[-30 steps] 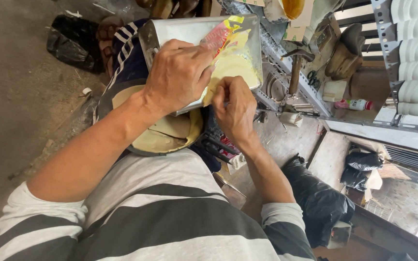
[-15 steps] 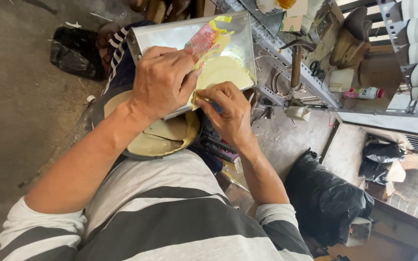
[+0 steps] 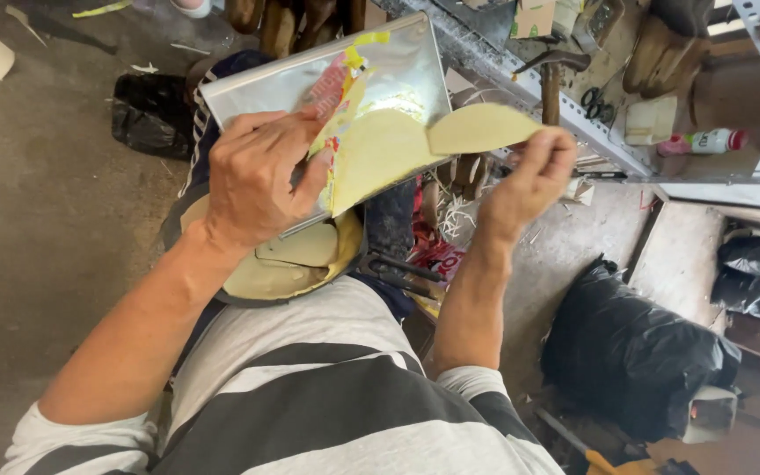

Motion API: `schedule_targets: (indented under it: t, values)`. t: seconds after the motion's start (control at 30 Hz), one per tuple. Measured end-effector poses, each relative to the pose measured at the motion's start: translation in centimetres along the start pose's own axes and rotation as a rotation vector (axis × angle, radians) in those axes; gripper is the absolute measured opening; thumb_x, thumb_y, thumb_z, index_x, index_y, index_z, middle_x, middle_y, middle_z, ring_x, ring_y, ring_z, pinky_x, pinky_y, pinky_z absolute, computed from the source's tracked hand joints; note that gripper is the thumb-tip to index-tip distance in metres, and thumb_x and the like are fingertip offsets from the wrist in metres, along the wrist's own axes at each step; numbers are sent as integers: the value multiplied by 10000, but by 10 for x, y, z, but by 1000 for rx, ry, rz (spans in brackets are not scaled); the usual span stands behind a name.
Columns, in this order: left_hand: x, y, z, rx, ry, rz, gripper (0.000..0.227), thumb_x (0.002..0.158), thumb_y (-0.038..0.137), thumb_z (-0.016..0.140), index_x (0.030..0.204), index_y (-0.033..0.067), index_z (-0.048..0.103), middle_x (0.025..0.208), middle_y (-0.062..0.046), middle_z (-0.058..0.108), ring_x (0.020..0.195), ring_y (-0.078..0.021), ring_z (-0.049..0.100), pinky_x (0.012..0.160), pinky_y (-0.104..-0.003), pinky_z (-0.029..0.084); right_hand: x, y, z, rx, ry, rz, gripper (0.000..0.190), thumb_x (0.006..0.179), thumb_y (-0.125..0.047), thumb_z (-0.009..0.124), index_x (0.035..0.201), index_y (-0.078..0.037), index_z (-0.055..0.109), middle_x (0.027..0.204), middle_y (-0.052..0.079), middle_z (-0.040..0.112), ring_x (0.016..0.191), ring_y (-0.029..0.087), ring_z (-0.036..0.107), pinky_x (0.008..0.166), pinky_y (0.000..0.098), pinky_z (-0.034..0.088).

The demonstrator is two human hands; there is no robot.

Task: Shaping leather shoe uppers over a last using pliers and a hammer, and organizing shoe components in a workshop.

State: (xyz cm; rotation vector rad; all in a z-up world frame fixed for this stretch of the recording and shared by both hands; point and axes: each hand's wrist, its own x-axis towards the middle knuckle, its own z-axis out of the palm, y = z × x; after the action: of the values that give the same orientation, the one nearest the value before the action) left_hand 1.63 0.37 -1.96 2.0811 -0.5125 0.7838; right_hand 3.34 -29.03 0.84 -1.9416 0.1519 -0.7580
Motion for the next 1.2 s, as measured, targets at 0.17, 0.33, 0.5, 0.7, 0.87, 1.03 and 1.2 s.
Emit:
schedule_targets:
  t: [0.17,0.33,0.5,0.7,0.87,1.03,1.2]
  values:
    - [4,-1,-7,10,-28,11,298,1071,298,661,1029,16,747,942,-125,766,904,-259,780,916,-333,558,59,6,-98,-219,252,-196,215,1103,-308,549,1117,-98,592,1119,64,682,983,151,589,767,276,499]
    - [13,9,-15,24,-104,-23,241,1047,250,715,973,20,718,985,-125,770,920,-298,768,947,-397,542,-8,-11,-90,-372,-118,-332,137,1071,-70,672,987,37,665,1039,233,712,990,355,689,885,414,537]
    - [26,27,-8,7,-175,-9,164,1015,178,707,900,65,674,1013,-80,763,946,-282,742,932,-413,519,-130,-3,-61,-364,-554,-267,78,938,-112,754,888,-54,739,1036,154,777,925,336,749,814,436,594]
    - [32,32,3,-181,-239,1,179,1047,190,679,916,67,681,1000,-100,770,821,-311,733,813,-403,549,-152,-9,-48,-159,-618,-138,405,901,-300,789,1216,-52,729,970,56,792,826,273,737,786,395,582]
    - [33,39,-3,-322,-200,-82,239,1050,264,604,993,67,727,988,-74,782,753,-244,719,741,-341,574,-111,9,-40,-167,-533,-202,159,980,-170,692,1082,-94,788,867,39,763,719,276,712,699,386,562]
    - [46,22,-19,-80,-117,-43,198,1103,137,578,1082,-23,692,1053,-161,735,835,-325,708,783,-395,565,-46,1,-21,-152,-454,-354,163,1003,-163,693,1093,-67,790,921,82,753,737,291,695,711,390,564]
    - [38,38,-10,47,-218,81,156,1053,119,623,1125,19,718,1166,-171,685,1005,-378,665,888,-473,538,-21,-38,16,-120,-460,-694,240,1004,-296,693,1090,-96,793,1141,161,726,1026,390,715,898,479,574]
